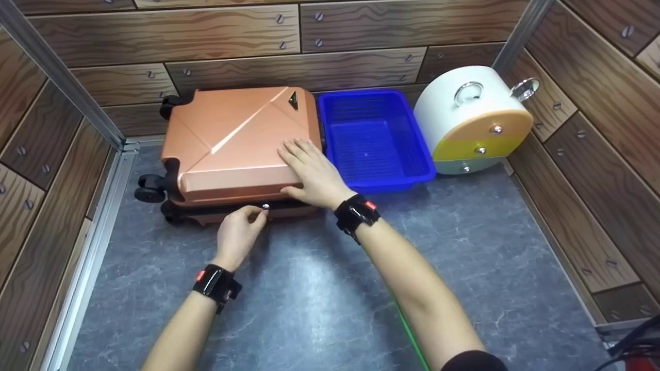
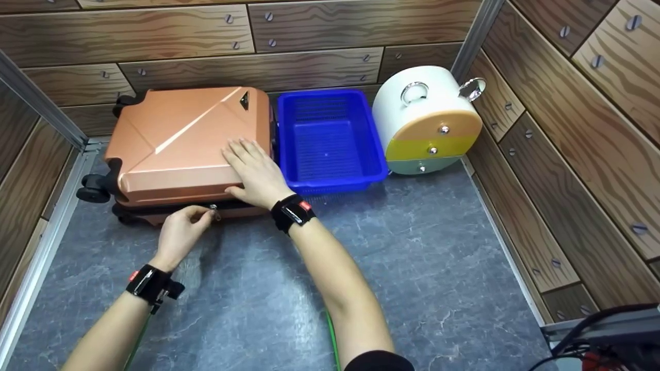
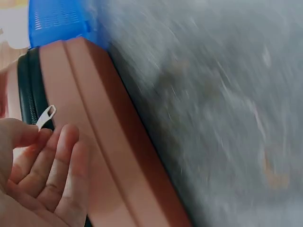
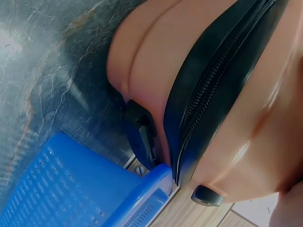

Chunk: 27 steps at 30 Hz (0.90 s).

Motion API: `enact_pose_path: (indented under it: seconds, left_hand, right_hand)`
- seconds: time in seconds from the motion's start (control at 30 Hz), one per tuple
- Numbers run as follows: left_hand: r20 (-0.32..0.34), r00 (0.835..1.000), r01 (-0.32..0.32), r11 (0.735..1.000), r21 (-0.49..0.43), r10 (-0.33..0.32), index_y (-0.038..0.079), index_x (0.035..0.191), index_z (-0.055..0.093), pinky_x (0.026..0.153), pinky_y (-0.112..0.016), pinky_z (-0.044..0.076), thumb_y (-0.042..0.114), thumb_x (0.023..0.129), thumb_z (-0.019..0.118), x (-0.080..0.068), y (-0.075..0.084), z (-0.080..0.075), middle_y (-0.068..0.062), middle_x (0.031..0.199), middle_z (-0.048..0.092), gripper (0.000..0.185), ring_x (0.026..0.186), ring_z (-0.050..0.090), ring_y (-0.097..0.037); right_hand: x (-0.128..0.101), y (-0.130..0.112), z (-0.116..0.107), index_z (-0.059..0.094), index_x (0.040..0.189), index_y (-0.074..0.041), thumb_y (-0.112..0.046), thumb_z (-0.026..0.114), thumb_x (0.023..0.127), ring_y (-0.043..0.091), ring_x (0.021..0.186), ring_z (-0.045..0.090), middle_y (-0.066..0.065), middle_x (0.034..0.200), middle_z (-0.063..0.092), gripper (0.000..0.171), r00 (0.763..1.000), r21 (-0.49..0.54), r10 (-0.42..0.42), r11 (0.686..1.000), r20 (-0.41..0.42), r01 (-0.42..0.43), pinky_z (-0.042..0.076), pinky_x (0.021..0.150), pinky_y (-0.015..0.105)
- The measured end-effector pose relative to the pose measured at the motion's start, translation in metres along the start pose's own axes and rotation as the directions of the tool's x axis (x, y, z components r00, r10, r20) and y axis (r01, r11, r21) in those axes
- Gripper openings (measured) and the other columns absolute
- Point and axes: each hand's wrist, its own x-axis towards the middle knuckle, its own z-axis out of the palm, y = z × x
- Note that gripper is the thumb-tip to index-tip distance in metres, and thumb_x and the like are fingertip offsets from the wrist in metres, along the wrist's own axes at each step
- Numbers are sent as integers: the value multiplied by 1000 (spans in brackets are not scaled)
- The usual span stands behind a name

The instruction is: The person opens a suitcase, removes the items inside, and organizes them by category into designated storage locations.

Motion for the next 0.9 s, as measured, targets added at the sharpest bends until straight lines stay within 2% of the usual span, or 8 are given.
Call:
enact_pose_path:
  seconds: [0.17,0.37,0.57,0.73,0.9]
  left_hand:
    - [30,997,80,995,-59,-78,16,91,82,66,-40,52,45,91,77,5,2,6,6,81,75,29,74,68,-16]
    - [26,994,105,991,-86,-103,17,89,79,65,-38,51,34,93,76,4,1,6,8,75,73,18,69,68,-13]
    - [17,997,71,989,-129,-70,14,98,79,64,-35,54,28,96,73,-1,-2,-1,4,83,75,15,63,70,-11]
    - [-15,1000,21,997,-78,-22,12,101,79,69,-37,54,25,98,71,-6,-4,-8,1,90,75,15,64,69,-9]
    - [-48,999,-18,1000,-22,17,11,102,78,68,-40,53,23,99,71,-8,-11,-14,0,88,73,15,68,68,-12]
  right_hand:
    - [0,0,0,34,160,-8,-53,71,91,31,154,19,12,166,29,90,1000,0,17,1000,-2,-17,3,126,40]
    - [1,0,1,33,160,-9,-56,71,90,30,154,19,12,166,28,92,1000,-6,11,1000,-6,-11,3,126,40]
    - [0,-1,3,33,161,-11,-59,74,87,29,154,19,10,166,28,97,1000,-27,19,999,-8,-19,3,126,39]
    - [0,-2,2,31,161,-11,-57,73,89,29,154,18,11,167,27,96,1000,-17,10,1000,1,-10,1,125,39]
    - [-2,-1,2,31,161,-12,-58,72,89,30,154,18,11,167,26,95,1000,-28,8,1000,-3,-8,1,125,40]
